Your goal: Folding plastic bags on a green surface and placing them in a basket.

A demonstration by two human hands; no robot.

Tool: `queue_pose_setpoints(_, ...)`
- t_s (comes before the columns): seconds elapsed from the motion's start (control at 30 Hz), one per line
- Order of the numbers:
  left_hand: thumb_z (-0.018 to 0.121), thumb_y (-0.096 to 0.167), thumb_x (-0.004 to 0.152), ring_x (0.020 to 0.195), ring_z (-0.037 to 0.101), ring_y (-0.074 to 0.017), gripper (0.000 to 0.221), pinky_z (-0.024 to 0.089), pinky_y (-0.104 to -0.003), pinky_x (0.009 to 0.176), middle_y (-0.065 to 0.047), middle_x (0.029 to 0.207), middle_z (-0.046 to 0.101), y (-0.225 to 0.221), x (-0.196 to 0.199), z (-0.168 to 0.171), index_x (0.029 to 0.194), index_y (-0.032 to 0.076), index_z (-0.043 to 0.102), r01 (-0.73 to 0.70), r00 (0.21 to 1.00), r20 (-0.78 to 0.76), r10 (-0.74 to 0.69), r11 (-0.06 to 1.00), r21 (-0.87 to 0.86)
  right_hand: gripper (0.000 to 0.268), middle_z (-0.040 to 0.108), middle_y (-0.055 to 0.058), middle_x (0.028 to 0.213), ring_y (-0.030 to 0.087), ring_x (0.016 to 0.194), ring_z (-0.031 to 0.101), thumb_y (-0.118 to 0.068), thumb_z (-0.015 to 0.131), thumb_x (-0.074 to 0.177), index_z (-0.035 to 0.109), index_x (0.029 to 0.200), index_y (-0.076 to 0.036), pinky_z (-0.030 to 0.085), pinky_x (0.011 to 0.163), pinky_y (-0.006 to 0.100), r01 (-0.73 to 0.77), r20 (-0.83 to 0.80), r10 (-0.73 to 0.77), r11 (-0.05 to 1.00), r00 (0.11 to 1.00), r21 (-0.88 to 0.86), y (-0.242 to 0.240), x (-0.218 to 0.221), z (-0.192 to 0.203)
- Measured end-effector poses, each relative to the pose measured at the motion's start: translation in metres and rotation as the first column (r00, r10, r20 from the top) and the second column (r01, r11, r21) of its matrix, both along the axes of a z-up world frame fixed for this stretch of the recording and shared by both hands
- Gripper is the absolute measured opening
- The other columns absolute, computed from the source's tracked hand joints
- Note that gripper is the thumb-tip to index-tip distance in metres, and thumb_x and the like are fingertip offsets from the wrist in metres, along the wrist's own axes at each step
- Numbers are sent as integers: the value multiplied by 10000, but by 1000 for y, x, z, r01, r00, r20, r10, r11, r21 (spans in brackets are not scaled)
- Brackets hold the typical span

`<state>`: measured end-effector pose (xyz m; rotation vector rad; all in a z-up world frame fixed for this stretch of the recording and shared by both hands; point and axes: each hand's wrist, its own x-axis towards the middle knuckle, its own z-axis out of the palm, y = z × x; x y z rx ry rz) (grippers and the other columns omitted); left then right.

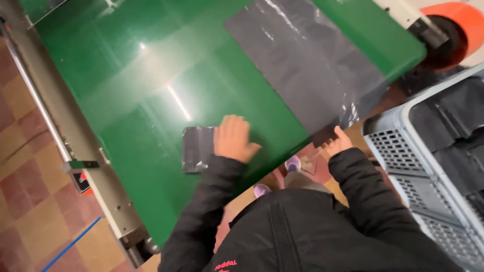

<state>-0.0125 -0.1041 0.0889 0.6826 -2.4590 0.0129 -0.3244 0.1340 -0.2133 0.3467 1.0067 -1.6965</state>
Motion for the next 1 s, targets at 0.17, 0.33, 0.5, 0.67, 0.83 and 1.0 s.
queue_pose_setpoints(0.17, 791, 303, 569, 1361, 464, -367, 719, 450, -587, 961, -157, 1377, 566, 50, -136, -91, 1219, 59, 606, 460, 875, 97, -474, 877, 143, 338, 601, 96, 1198, 288, 1096, 604, -130, 589, 971, 537, 1286, -19, 520, 930, 450, 7, -656, 20, 999, 754, 38, 12, -24, 12)
queue_pose_setpoints(0.33, 694, 185, 840, 1351, 570, -311, 388, 528, -506, 943, -91, 1320, 644, 46, -189, -147, 1215, 127, 610, 510, 853, -24, -522, 823, 250, 531, 648, 79, 1185, 317, 1122, 608, 47, 544, 787, 514, 1311, -33, 556, 874, 461, 17, -453, -102, 982, 886, -187, 14, -21, 118)
queue_pose_setpoints(0.5, 667, 156, 905, 944, 702, -383, 248, 557, -432, 783, -162, 982, 723, 16, -154, -23, 1151, 127, 666, 539, 802, -265, -536, 457, 707, 23, 462, 34, 989, 174, 889, 465, -49, 472, 1040, 457, 1055, -40, 440, 751, 271, -148, -784, -244, 909, 571, -391, 40, -159, -12)
queue_pose_setpoints(0.67, 700, 206, 927, 739, 675, -257, 183, 557, -365, 714, -142, 833, 679, -45, -147, -8, 1062, 84, 683, 416, 903, -323, -284, 389, 822, 503, 574, 7, 946, 100, 882, 527, -18, 617, 987, 527, 1481, 9, 442, 817, 251, -83, -855, 112, 993, 506, 81, -46, -181, 154)
queue_pose_setpoints(0.83, 695, 267, 959, 871, 689, -264, 260, 551, -386, 785, -155, 938, 747, -164, -182, -105, 1095, 46, 699, 311, 916, -396, 62, 511, 801, 440, 687, 30, 1236, 152, 1158, 634, 50, 604, 902, 580, 1338, 0, 496, 1030, 326, -530, -921, 260, 845, 291, 71, -201, -226, 196)
queue_pose_setpoints(1.0, 687, 379, 934, 921, 688, -415, 343, 536, -485, 800, -204, 954, 744, -217, -192, -201, 1046, 57, 731, -161, 967, -12, 254, 648, 744, 488, 724, 164, 1000, 318, 924, 700, -215, 874, 798, 653, 1171, 9, 560, 855, 426, -195, -676, 707, 648, -206, 737, -292, -275, 72)
